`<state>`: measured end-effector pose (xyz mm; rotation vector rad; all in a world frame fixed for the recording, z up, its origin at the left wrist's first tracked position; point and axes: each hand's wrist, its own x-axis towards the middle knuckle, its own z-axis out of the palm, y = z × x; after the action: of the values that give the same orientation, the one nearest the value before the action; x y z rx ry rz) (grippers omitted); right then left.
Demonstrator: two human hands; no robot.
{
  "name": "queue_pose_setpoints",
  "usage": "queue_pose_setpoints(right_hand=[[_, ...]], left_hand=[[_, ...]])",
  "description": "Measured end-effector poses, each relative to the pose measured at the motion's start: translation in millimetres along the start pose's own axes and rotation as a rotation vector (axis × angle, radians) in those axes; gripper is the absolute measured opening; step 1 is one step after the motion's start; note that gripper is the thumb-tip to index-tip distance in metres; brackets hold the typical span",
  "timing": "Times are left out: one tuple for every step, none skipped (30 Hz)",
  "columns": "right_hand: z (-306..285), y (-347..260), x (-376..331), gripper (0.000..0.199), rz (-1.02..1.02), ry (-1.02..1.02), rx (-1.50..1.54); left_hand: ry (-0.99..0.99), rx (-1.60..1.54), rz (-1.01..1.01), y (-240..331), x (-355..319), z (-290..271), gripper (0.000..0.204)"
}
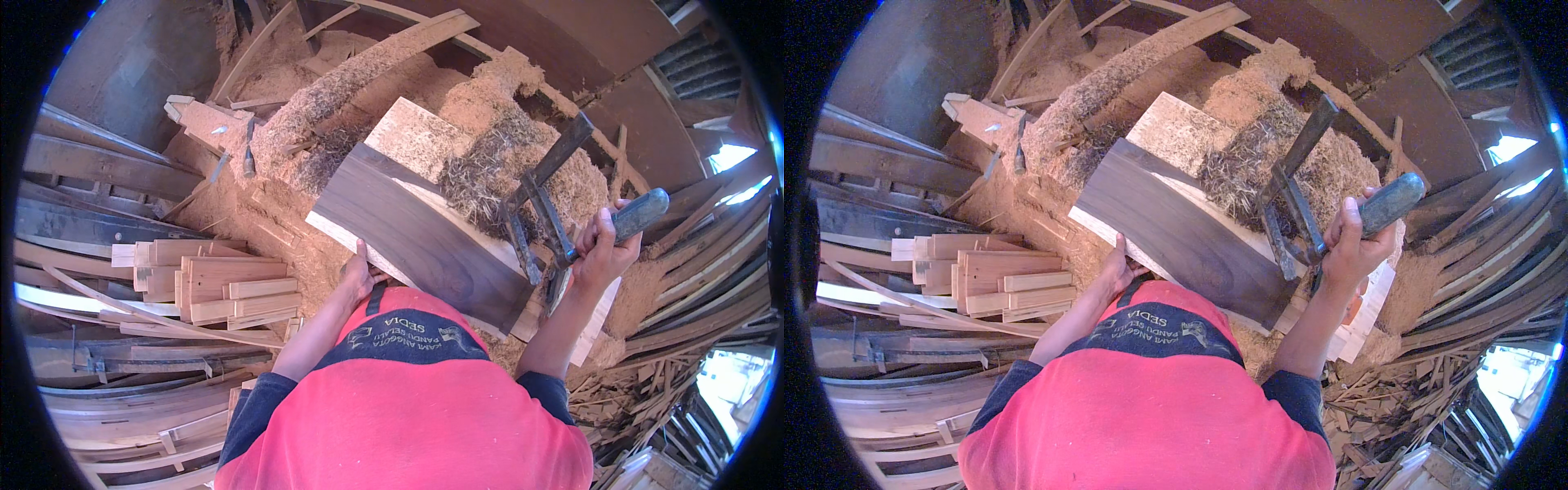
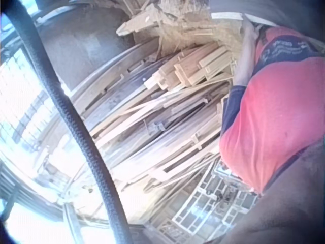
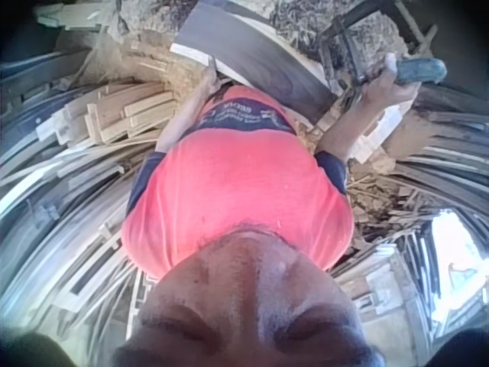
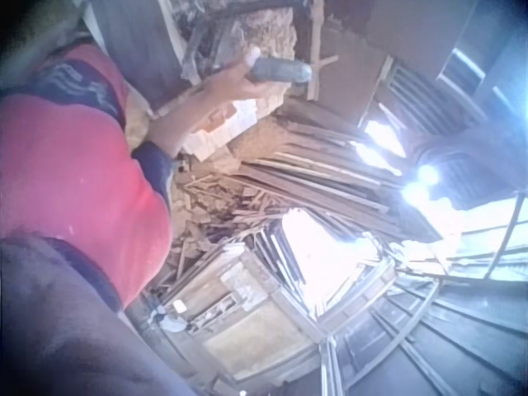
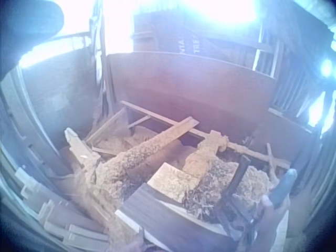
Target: The person sands a piece of wood using a power sander after clamping it to a workbench.
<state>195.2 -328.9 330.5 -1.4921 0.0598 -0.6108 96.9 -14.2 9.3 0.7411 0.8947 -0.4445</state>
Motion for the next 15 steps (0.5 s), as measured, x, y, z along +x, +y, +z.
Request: queue_pose_setpoints(right_hand=[[-1,1,-3,0.027,-0.001,0.001,-0.001],[-2,2,-5,0.027,0.001,0.003,0.0],[-4,2,-8,0.027,0.003,0.005,0.002],[-7,3,-10,0.027,0.003,0.005,-0.002],[-10,3,-10,0.028,-0.012,-0.014,-0.002],[-13,3,-10,0.029,-0.026,-0.031,-0.003],[-16,5,-11,0.029,-0.027,-0.03,-0.007],[-19,8,-9,0.03,-0.032,-0.005,-0.039],[-27,6,-11,0.032,-0.035,0.027,-0.081],[-30,6,-12,0.032,-0.032,0.045,-0.098],[-30,6,-11,0.033,-0.022,0.076,-0.108],[-30,7,-12,0.035,-0.01,0.11,-0.119],[-30,7,-13,0.035,-0.014,0.093,-0.103],[-28,8,-13,0.035,-0.011,0.073,-0.086],[-28,9,-12,0.035,0.003,0.102,-0.117]], left_hand=[[0.029,0.003,0.013,-1,1,1,0.065],[0.058,0.004,0.025,-3,3,2,0.064],[0.056,0.002,0.023,-4,4,1,0.064],[0.057,0.008,0.039,-5,6,-1,0.063],[0.057,0.013,0.058,-5,10,-2,0.063],[0.055,0.012,0.056,-6,12,-3,0.063],[0.065,0.035,0.052,-7,15,-5,0.064],[0.073,0.062,0.046,-7,21,-5,0.064],[0.065,0.073,0.03,-6,22,-5,0.064],[0.057,0.079,0.041,-1,25,-5,0.065],[0.043,0.088,0.042,-1,27,-3,0.066],[0.029,0.107,0.012,1,26,-2,0.066],[0.052,0.09,0.019,5,24,0,0.068],[0.084,0.072,0.024,7,24,0,0.07],[0.077,0.097,-0.013,7,26,-5,0.07]])
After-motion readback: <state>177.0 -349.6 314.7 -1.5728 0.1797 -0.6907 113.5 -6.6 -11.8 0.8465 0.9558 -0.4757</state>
